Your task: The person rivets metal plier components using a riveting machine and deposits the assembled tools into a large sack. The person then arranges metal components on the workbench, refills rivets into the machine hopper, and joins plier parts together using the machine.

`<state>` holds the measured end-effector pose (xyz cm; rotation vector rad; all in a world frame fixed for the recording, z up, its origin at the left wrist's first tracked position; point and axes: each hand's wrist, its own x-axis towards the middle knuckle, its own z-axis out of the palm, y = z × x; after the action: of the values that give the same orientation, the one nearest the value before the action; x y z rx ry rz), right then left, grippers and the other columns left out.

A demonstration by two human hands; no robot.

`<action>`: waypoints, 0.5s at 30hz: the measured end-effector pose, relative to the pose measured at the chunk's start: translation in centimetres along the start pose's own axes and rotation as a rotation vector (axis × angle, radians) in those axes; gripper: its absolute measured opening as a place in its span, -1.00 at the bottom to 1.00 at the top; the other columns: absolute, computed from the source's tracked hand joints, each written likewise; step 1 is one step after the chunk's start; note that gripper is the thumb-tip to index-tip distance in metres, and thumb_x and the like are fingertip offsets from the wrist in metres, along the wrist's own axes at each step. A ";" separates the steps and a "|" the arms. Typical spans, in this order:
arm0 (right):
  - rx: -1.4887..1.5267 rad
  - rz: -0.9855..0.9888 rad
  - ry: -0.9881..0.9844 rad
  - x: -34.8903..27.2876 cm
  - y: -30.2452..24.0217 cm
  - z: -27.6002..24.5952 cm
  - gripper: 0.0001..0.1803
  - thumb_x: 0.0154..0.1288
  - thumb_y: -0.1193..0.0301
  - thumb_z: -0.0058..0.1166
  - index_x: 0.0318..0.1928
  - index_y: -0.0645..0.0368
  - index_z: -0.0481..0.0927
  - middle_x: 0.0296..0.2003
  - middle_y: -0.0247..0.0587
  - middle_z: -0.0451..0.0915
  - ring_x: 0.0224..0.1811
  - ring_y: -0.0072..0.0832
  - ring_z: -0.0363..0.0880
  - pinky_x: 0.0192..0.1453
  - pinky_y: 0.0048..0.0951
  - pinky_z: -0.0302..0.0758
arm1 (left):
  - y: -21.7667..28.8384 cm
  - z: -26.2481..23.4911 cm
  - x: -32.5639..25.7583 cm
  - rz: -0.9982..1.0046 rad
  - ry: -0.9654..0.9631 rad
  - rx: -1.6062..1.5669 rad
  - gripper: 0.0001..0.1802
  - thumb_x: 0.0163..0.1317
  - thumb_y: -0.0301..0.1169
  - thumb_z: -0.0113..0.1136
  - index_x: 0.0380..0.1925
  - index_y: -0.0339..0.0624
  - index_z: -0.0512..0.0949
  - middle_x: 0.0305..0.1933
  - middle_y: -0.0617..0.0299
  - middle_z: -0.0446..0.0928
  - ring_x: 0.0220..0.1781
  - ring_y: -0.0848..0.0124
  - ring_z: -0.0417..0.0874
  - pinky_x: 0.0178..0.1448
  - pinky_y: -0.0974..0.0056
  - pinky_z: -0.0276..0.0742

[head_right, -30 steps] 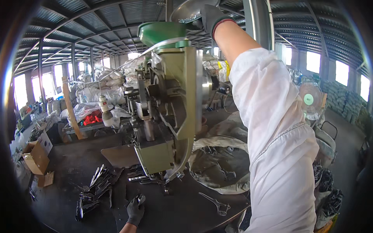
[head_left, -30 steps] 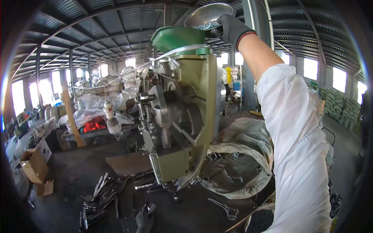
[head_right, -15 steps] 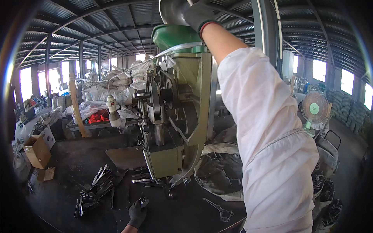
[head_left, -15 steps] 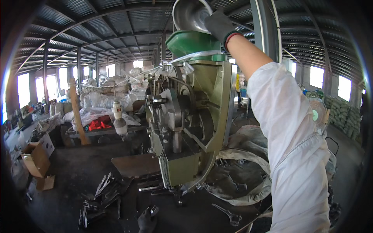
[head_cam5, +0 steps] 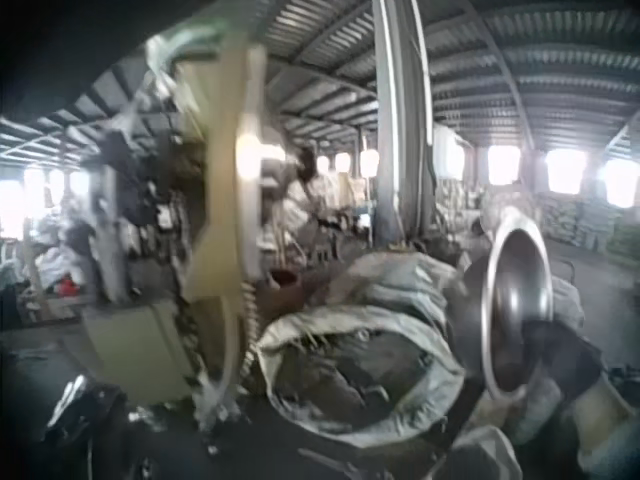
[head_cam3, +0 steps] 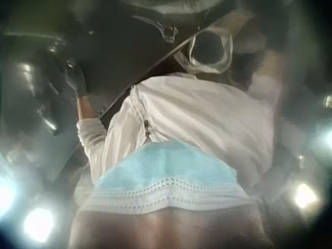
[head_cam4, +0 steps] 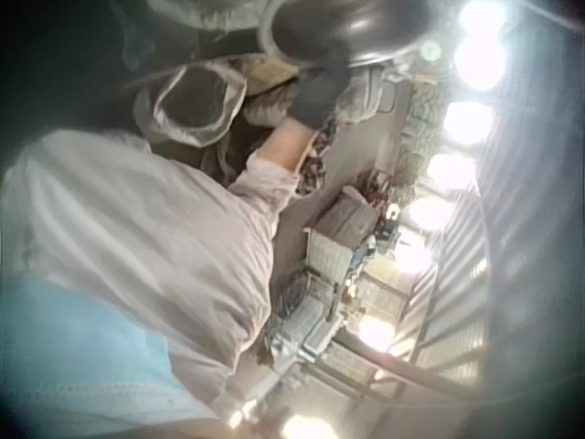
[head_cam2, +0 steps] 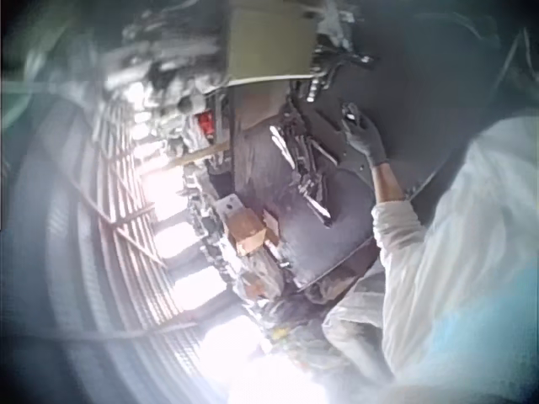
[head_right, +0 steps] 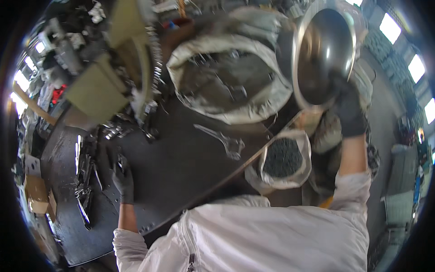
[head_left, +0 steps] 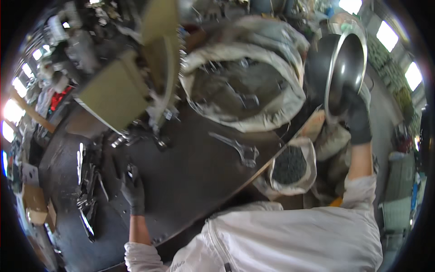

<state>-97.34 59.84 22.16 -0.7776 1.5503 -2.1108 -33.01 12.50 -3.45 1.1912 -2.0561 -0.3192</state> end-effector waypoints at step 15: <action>-1.748 0.363 0.520 -19.4 39.9 -16.2 -0.46 0.61 0.30 -0.03 0.47 0.21 0.30 0.04 0.26 0.68 0.05 0.31 0.68 0.13 0.15 0.60 | -0.9 5.4 -2.5 0.122 -0.030 0.422 -0.51 0.51 0.01 0.26 -0.15 -0.30 0.65 -0.17 -0.19 0.74 -0.22 -0.12 0.77 -0.12 -0.08 0.64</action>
<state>-93.11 71.68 -23.37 -0.2125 3.3169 -0.2164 -35.35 13.32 -8.89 1.2983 -2.2803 0.1666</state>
